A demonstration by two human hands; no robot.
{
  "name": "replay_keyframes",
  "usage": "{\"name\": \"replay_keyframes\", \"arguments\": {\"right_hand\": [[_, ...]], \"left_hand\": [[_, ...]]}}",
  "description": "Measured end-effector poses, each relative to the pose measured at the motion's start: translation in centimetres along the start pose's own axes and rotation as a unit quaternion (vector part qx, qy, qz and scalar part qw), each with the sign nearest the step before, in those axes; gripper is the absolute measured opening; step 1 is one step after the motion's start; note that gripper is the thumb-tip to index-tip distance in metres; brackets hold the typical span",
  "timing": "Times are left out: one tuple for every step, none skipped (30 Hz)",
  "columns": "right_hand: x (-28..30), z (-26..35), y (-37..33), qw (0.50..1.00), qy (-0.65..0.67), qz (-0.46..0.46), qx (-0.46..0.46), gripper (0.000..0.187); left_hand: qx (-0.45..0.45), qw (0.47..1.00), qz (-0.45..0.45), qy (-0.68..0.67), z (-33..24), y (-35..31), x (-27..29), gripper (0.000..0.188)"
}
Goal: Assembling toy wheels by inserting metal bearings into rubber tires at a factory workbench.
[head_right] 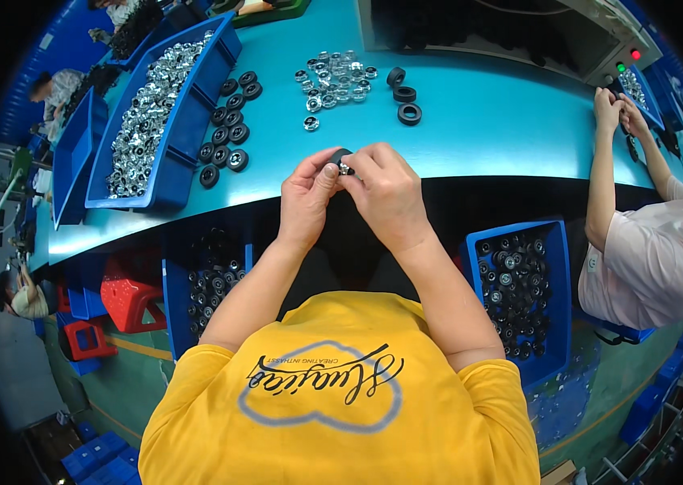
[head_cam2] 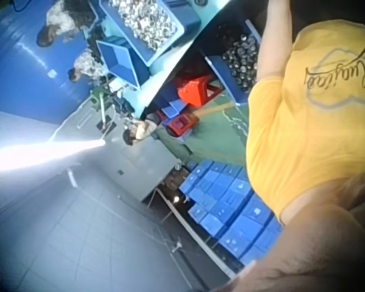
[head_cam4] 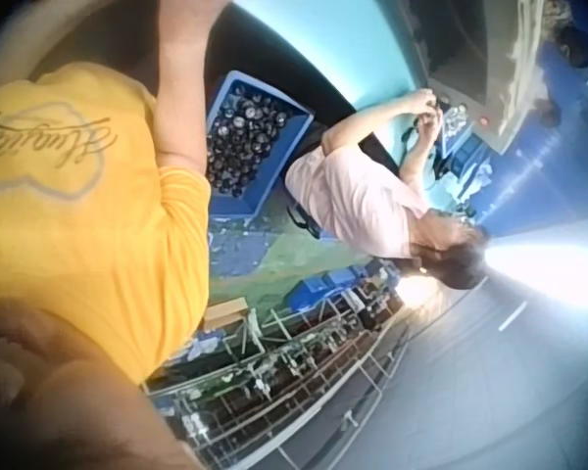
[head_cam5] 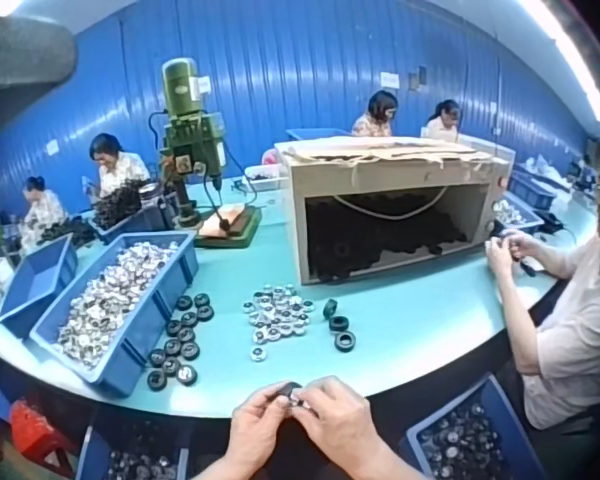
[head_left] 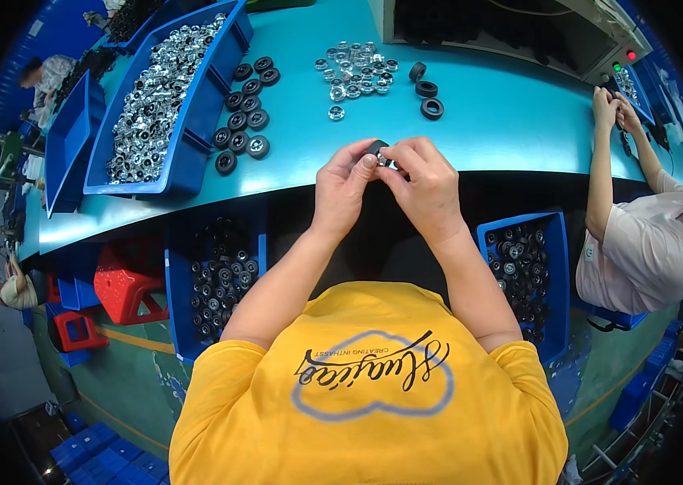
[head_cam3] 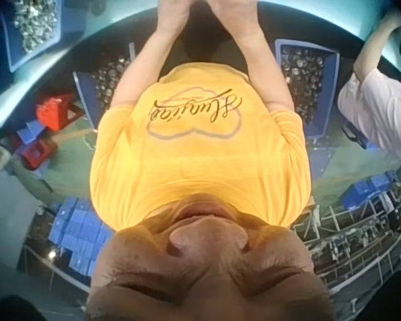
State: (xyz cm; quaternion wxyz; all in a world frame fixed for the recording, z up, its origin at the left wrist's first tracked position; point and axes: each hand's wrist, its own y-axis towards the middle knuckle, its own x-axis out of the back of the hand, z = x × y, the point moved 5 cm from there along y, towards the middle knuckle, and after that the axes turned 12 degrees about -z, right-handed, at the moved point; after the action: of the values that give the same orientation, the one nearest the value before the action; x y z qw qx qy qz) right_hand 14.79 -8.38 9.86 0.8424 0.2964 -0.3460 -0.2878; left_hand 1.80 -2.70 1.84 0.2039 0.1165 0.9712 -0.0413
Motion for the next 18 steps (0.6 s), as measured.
{"name": "replay_keyframes", "arguments": {"right_hand": [[-0.1, 0.2, -0.1, 1.0, -0.018, -0.005, 0.013, 0.024], [-0.3, -0.1, -0.3, 1.0, -0.014, 0.003, 0.0, 0.024], [-0.5, -0.4, -0.5, 1.0, -0.01, 0.01, -0.014, 0.024], [-0.6, -0.7, -0.7, 0.999, -0.006, 0.017, -0.027, 0.024], [-0.7, -0.9, -0.6, 0.996, 0.051, 0.033, -0.068, 0.026], [-0.7, -1.1, -0.6, 0.987, 0.108, 0.049, -0.109, 0.028], [-0.7, -1.3, -0.6, 0.973, 0.165, 0.065, -0.15, 0.03], [-0.5, -1.7, -0.6, 0.96, 0.199, 0.068, -0.187, 0.032], [-0.4, -2.0, -0.7, 0.944, 0.232, 0.07, -0.223, 0.034], [-0.3, -2.4, -0.8, 0.926, 0.265, 0.072, -0.259, 0.035], [-0.3, -2.7, -0.9, 0.922, 0.277, 0.058, -0.264, 0.036], [-0.4, -2.9, -1.0, 0.921, 0.274, 0.055, -0.273, 0.036], [-0.4, -3.0, -1.0, 0.919, 0.271, 0.052, -0.281, 0.036], [-0.4, -3.2, -1.1, 0.918, 0.268, 0.047, -0.29, 0.036], [-0.6, -3.5, -1.3, 0.912, 0.279, 0.051, -0.296, 0.035], [-0.8, -4.0, -1.6, 0.907, 0.29, 0.055, -0.301, 0.035], [-1.0, -4.3, -1.8, 0.901, 0.302, 0.06, -0.307, 0.035], [-0.9, -4.5, -1.8, 0.909, 0.286, 0.056, -0.297, 0.034]], "left_hand": [[0.032, 0.999, 0.003, -0.006, 0.2, -0.3, 0.0, 0.039], [0.029, 0.999, 0.002, -0.016, 0.1, -0.5, -0.3, 0.04], [0.027, 0.999, 0.001, -0.026, 0.0, -0.8, -0.7, 0.04], [0.024, 0.999, 0.0, -0.036, 0.0, -1.0, -1.0, 0.041], [0.023, 0.999, -0.006, -0.024, 0.1, -1.1, -0.8, 0.043], [0.028, 0.999, -0.011, -0.031, 0.3, -0.9, -0.5, 0.043], [0.032, 0.999, -0.015, -0.038, 0.5, -0.7, -0.3, 0.044], [0.037, 0.998, -0.019, -0.046, 0.4, -0.5, -0.2, 0.044], [0.031, 0.998, -0.014, -0.045, 0.2, -0.6, -0.3, 0.044], [0.026, 0.999, -0.009, -0.045, -0.1, -0.7, -0.4, 0.044], [0.02, 0.999, -0.003, -0.044, -0.4, -0.8, -0.5, 0.044], [0.017, 0.999, 0.008, -0.04, -0.6, -0.8, -0.6, 0.045], [0.014, 0.999, 0.019, -0.037, -0.7, -0.9, -0.7, 0.046], [0.011, 0.999, 0.031, -0.032, -0.8, -0.9, -0.9, 0.047], [0.0, 0.999, 0.033, -0.019, -0.9, -0.8, -1.0, 0.049], [-0.012, 0.999, 0.034, -0.007, -1.0, -0.8, -1.1, 0.05], [-0.024, 0.999, 0.035, 0.007, -1.1, -0.8, -1.1, 0.051], [-0.038, 0.999, 0.03, 0.004, -1.3, -0.9, -1.3, 0.05]]}}
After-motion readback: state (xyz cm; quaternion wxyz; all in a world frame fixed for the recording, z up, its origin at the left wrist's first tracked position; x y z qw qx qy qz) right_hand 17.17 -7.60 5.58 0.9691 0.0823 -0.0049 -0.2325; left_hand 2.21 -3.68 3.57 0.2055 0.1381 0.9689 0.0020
